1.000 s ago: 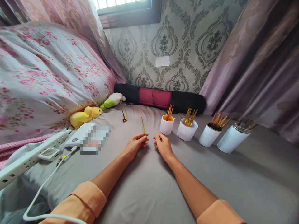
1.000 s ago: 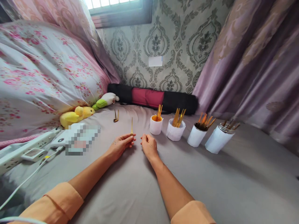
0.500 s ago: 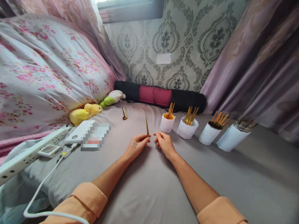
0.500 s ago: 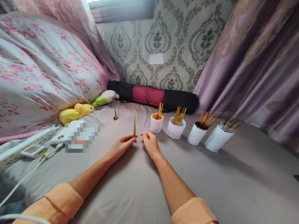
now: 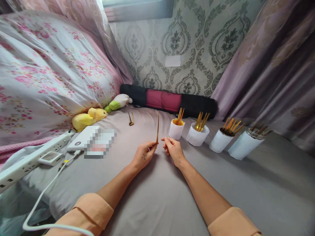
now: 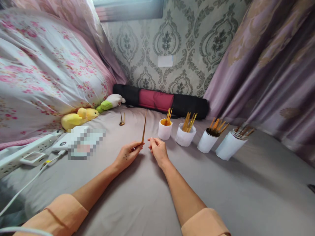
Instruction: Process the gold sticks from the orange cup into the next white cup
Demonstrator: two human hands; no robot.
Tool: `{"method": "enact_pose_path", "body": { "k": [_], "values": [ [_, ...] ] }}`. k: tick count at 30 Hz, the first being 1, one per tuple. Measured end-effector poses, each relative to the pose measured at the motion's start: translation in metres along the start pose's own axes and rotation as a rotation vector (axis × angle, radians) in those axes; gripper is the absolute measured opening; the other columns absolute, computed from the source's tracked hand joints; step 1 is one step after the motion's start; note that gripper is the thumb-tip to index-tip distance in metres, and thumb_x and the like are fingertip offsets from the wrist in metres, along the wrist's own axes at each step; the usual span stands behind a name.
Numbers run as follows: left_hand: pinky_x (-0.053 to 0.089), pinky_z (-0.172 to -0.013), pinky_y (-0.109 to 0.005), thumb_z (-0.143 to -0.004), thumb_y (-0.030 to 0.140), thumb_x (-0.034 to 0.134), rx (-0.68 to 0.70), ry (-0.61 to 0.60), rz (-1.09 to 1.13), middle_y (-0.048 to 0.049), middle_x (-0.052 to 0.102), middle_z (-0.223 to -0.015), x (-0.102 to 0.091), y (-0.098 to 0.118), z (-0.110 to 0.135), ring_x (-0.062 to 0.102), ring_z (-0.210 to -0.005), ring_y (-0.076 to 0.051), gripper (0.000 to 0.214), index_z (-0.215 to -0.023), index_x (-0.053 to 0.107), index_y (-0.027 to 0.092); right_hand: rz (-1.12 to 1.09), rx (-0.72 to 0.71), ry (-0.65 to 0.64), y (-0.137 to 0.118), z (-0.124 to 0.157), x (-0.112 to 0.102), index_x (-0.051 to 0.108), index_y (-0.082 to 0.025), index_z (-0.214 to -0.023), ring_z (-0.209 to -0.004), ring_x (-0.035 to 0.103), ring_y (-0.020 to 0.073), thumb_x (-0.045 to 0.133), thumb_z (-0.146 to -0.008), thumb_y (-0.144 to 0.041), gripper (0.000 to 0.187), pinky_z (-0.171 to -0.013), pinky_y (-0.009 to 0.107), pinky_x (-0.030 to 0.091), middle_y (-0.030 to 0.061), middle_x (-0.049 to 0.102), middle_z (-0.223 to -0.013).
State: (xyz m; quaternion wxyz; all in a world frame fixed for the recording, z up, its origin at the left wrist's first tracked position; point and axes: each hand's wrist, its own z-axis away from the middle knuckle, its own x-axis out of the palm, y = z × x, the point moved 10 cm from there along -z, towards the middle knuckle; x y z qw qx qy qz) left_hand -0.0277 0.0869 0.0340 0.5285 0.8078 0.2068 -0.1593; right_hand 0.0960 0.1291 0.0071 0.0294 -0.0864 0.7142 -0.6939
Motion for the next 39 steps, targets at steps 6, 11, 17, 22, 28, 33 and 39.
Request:
{"method": "enact_pose_path", "body": {
  "k": [6, 11, 17, 22, 28, 33, 39],
  "values": [
    [0.04, -0.063, -0.021, -0.084, 0.025, 0.044, 0.07, -0.01, -0.097, -0.0038, 0.062, -0.08, 0.001, 0.01, 0.002, 0.052, -0.067, -0.011, 0.026, -0.096, 0.066, 0.017, -0.039, -0.04, -0.009, -0.006, 0.001, 0.002, 0.062, -0.015, -0.083, -0.041, 0.037, 0.0054, 0.054, -0.073, -0.051, 0.038, -0.037, 0.02, 0.028, -0.0036, 0.048, -0.057],
    [0.04, -0.066, -0.022, -0.087, 0.025, 0.04, 0.146, -0.041, -0.166, -0.004, 0.06, -0.081, 0.006, 0.014, 0.004, 0.052, -0.07, -0.011, 0.027, -0.095, 0.065, 0.018, -0.073, -0.05, -0.008, -0.007, 0.001, 0.002, 0.061, -0.015, -0.082, -0.04, 0.036, 0.005, 0.053, -0.074, -0.05, 0.037, -0.036, 0.02, 0.026, -0.0037, 0.048, -0.057],
    [0.04, -0.072, -0.023, -0.088, 0.024, 0.037, 0.193, -0.077, -0.223, -0.0052, 0.06, -0.086, 0.009, 0.017, 0.007, 0.053, -0.077, -0.013, 0.03, -0.1, 0.064, 0.02, -0.102, -0.025, 0.003, -0.007, 0.001, 0.002, 0.059, -0.015, -0.081, -0.04, 0.036, 0.0049, 0.055, -0.073, -0.052, 0.038, -0.036, 0.019, 0.025, -0.0037, 0.049, -0.056],
    [0.04, -0.073, -0.023, -0.088, 0.024, 0.035, 0.201, -0.122, -0.281, -0.0054, 0.058, -0.085, 0.013, 0.017, 0.008, 0.053, -0.078, -0.013, 0.03, -0.098, 0.064, 0.021, -0.104, -0.023, 0.012, -0.008, 0.0, 0.001, 0.059, -0.014, -0.081, -0.04, 0.035, 0.0047, 0.054, -0.072, -0.054, 0.041, -0.036, 0.019, 0.024, -0.0033, 0.048, -0.056],
    [0.04, -0.073, -0.023, -0.088, 0.022, 0.035, 0.226, -0.152, -0.314, -0.0054, 0.057, -0.084, 0.017, 0.017, 0.009, 0.054, -0.078, -0.013, 0.029, -0.095, 0.063, 0.021, -0.114, -0.022, 0.005, -0.008, -0.001, 0.001, 0.06, -0.013, -0.081, -0.04, 0.035, 0.0045, 0.054, -0.072, -0.054, 0.042, -0.035, 0.019, 0.024, -0.0028, 0.048, -0.056],
    [0.04, -0.073, -0.023, -0.088, 0.022, 0.034, 0.238, -0.165, -0.344, -0.0056, 0.056, -0.084, 0.018, 0.017, 0.01, 0.053, -0.078, -0.014, 0.03, -0.096, 0.063, 0.02, -0.122, -0.02, -0.003, -0.008, 0.0, 0.003, 0.06, -0.013, -0.081, -0.04, 0.036, 0.0044, 0.054, -0.073, -0.052, 0.039, -0.035, 0.018, 0.025, -0.003, 0.047, -0.056],
    [0.04, -0.073, -0.024, -0.088, 0.022, 0.034, 0.233, -0.162, -0.366, -0.0059, 0.056, -0.084, 0.018, 0.016, 0.01, 0.053, -0.078, -0.014, 0.03, -0.098, 0.063, 0.02, -0.109, -0.009, -0.01, -0.004, -0.001, 0.002, 0.059, -0.014, -0.08, -0.04, 0.036, 0.0045, 0.055, -0.072, -0.054, 0.041, -0.035, 0.019, 0.025, -0.0033, 0.048, -0.057]
  ]
}}
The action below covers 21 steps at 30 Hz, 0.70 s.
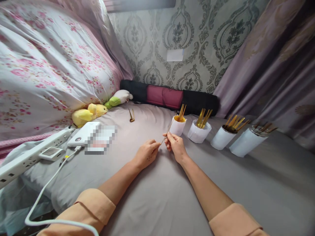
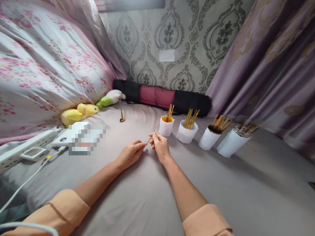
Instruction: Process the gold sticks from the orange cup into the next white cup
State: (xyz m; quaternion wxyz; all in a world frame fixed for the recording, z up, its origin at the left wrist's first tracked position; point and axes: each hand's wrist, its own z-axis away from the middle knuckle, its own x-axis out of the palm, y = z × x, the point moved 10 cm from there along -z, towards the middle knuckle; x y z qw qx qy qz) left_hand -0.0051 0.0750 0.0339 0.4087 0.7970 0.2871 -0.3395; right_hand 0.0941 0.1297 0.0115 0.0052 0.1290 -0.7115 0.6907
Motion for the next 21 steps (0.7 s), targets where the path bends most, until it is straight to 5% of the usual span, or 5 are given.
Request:
{"method": "enact_pose_path", "body": {
  "k": [21],
  "values": [
    [0.04, -0.067, -0.023, -0.085, 0.024, 0.04, -0.079, 0.011, 0.147, -0.0052, 0.057, -0.08, -0.0029, -0.0006, -0.0028, 0.051, -0.068, -0.012, 0.028, -0.092, 0.066, 0.018, 0.026, 0.001, 0.005, 0.0025, -0.0021, -0.0028, 0.061, -0.014, -0.08, -0.04, 0.036, 0.0043, 0.06, -0.069, -0.051, 0.038, -0.035, 0.019, 0.026, -0.0037, 0.048, -0.056]
  ]
}}
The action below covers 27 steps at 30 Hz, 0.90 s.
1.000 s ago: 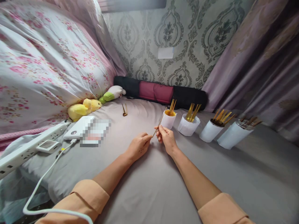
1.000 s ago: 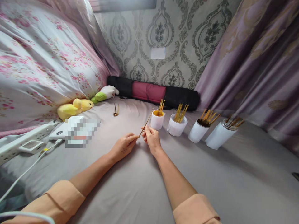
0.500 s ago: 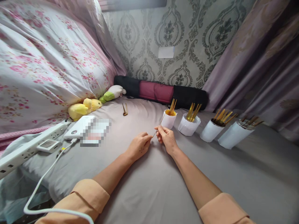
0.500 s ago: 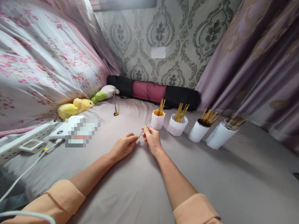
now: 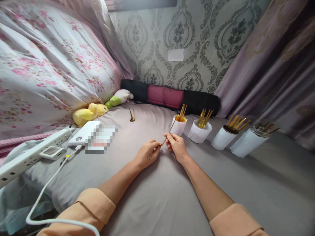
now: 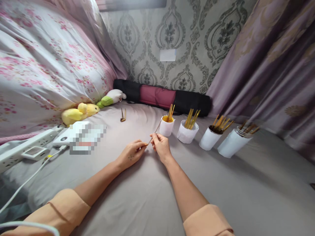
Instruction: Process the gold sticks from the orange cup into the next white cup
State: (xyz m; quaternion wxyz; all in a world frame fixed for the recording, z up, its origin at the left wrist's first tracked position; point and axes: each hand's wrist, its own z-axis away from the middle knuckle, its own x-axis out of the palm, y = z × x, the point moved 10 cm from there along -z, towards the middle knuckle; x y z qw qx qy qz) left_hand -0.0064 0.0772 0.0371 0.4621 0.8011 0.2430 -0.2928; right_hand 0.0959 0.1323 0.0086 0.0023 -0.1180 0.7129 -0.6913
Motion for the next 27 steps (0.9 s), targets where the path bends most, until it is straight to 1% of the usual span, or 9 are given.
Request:
{"method": "enact_pose_path", "body": {
  "k": [7, 14, 17, 21, 24, 27],
  "values": [
    [0.041, -0.064, -0.023, -0.08, 0.023, 0.046, -0.114, 0.023, 0.126, -0.0045, 0.061, -0.078, -0.004, -0.005, -0.002, 0.052, -0.064, -0.011, 0.026, -0.092, 0.068, 0.017, 0.007, -0.013, -0.004, -0.002, -0.001, 0.0, 0.061, -0.014, -0.081, -0.04, 0.036, 0.0039, 0.059, -0.069, -0.05, 0.038, -0.035, 0.018, 0.025, -0.0037, 0.048, -0.057],
    [0.043, -0.07, -0.023, -0.077, 0.026, 0.049, -0.238, 0.001, 0.334, -0.0032, 0.068, -0.083, 0.003, -0.016, -0.001, 0.058, -0.076, -0.015, 0.025, -0.091, 0.068, 0.016, 0.007, -0.028, -0.006, -0.004, -0.001, 0.0, 0.061, -0.014, -0.081, -0.039, 0.035, 0.0039, 0.058, -0.07, -0.049, 0.037, -0.035, 0.019, 0.023, -0.0037, 0.048, -0.057],
    [0.043, -0.07, -0.024, -0.075, 0.028, 0.052, -0.302, -0.016, 0.442, -0.0037, 0.068, -0.084, 0.007, -0.021, 0.0, 0.058, -0.077, -0.015, 0.026, -0.091, 0.067, 0.015, 0.02, -0.027, -0.003, -0.005, -0.001, -0.001, 0.061, -0.014, -0.081, -0.04, 0.035, 0.004, 0.058, -0.071, -0.049, 0.037, -0.035, 0.019, 0.023, -0.0039, 0.047, -0.057],
    [0.042, -0.06, -0.022, -0.072, 0.029, 0.056, -0.385, -0.052, 0.593, -0.0023, 0.066, -0.078, 0.013, -0.024, 0.003, 0.055, -0.065, -0.011, 0.027, -0.092, 0.066, 0.015, 0.028, -0.043, -0.006, -0.007, -0.001, -0.001, 0.061, -0.014, -0.082, -0.04, 0.035, 0.0043, 0.057, -0.071, -0.05, 0.037, -0.035, 0.019, 0.024, -0.0042, 0.046, -0.056],
    [0.037, -0.05, -0.019, -0.07, 0.028, 0.059, -0.462, -0.091, 0.73, -0.0014, 0.062, -0.072, 0.021, -0.027, 0.005, 0.048, -0.055, -0.007, 0.028, -0.094, 0.065, 0.014, 0.042, -0.051, 0.001, -0.009, -0.001, -0.002, 0.061, -0.014, -0.083, -0.04, 0.034, 0.0042, 0.057, -0.072, -0.049, 0.037, -0.035, 0.019, 0.024, -0.0043, 0.046, -0.055],
    [0.035, -0.048, -0.018, -0.066, 0.025, 0.064, -0.515, -0.101, 0.861, -0.003, 0.062, -0.074, 0.027, -0.031, 0.007, 0.045, -0.051, -0.006, 0.029, -0.092, 0.063, 0.012, 0.059, -0.05, 0.01, -0.01, -0.001, -0.003, 0.06, -0.014, -0.083, -0.039, 0.034, 0.004, 0.056, -0.072, -0.049, 0.037, -0.035, 0.018, 0.024, -0.0046, 0.045, -0.055]
  ]
}}
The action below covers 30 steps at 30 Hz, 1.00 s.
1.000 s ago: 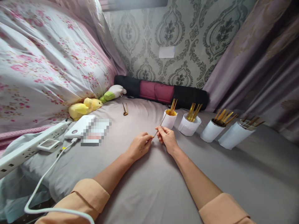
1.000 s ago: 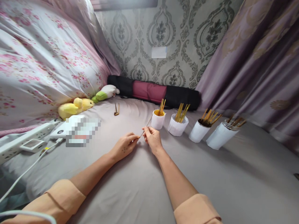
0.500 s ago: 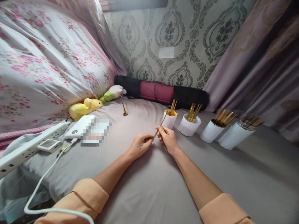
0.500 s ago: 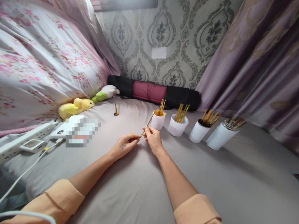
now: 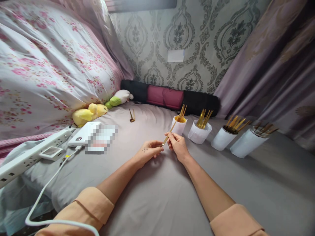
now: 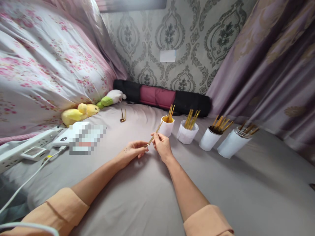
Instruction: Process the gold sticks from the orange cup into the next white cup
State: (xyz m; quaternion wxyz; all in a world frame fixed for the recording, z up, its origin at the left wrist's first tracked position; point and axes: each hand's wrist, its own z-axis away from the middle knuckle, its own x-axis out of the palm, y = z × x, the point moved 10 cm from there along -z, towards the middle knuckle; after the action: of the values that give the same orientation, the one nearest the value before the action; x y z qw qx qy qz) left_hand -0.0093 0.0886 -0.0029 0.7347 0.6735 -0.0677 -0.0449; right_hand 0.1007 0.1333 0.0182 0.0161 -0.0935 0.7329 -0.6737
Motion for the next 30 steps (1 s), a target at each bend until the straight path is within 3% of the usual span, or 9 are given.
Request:
{"method": "enact_pose_path", "body": {
  "k": [11, 21, 30],
  "values": [
    [0.034, -0.049, -0.019, -0.063, 0.014, 0.068, -0.098, -0.101, 0.36, -0.007, 0.062, -0.078, 0.011, -0.009, 0.0, 0.047, -0.052, -0.005, 0.036, -0.097, 0.059, 0.009, 0.058, -0.039, -0.002, -0.003, -0.001, -0.003, 0.058, -0.015, -0.081, -0.038, 0.034, 0.0044, 0.053, -0.075, -0.047, 0.033, -0.035, 0.019, 0.025, -0.0056, 0.044, -0.054],
    [0.038, -0.053, -0.019, -0.066, 0.012, 0.067, -0.161, -0.105, 0.505, -0.0098, 0.063, -0.078, 0.015, -0.018, -0.001, 0.053, -0.058, -0.007, 0.034, -0.098, 0.057, 0.008, 0.127, -0.066, -0.009, -0.006, -0.002, -0.007, 0.056, -0.015, -0.08, -0.037, 0.035, 0.0047, 0.049, -0.078, -0.046, 0.032, -0.035, 0.019, 0.026, -0.0059, 0.044, -0.052],
    [0.037, -0.053, -0.019, -0.065, 0.01, 0.069, -0.175, -0.149, 0.549, -0.0085, 0.063, -0.077, 0.025, -0.014, 0.002, 0.052, -0.057, -0.007, 0.035, -0.097, 0.056, 0.01, 0.132, -0.058, -0.042, -0.007, -0.001, -0.005, 0.054, -0.016, -0.079, -0.038, 0.035, 0.0051, 0.049, -0.078, -0.046, 0.031, -0.035, 0.019, 0.027, -0.0063, 0.043, -0.051]
  ]
}}
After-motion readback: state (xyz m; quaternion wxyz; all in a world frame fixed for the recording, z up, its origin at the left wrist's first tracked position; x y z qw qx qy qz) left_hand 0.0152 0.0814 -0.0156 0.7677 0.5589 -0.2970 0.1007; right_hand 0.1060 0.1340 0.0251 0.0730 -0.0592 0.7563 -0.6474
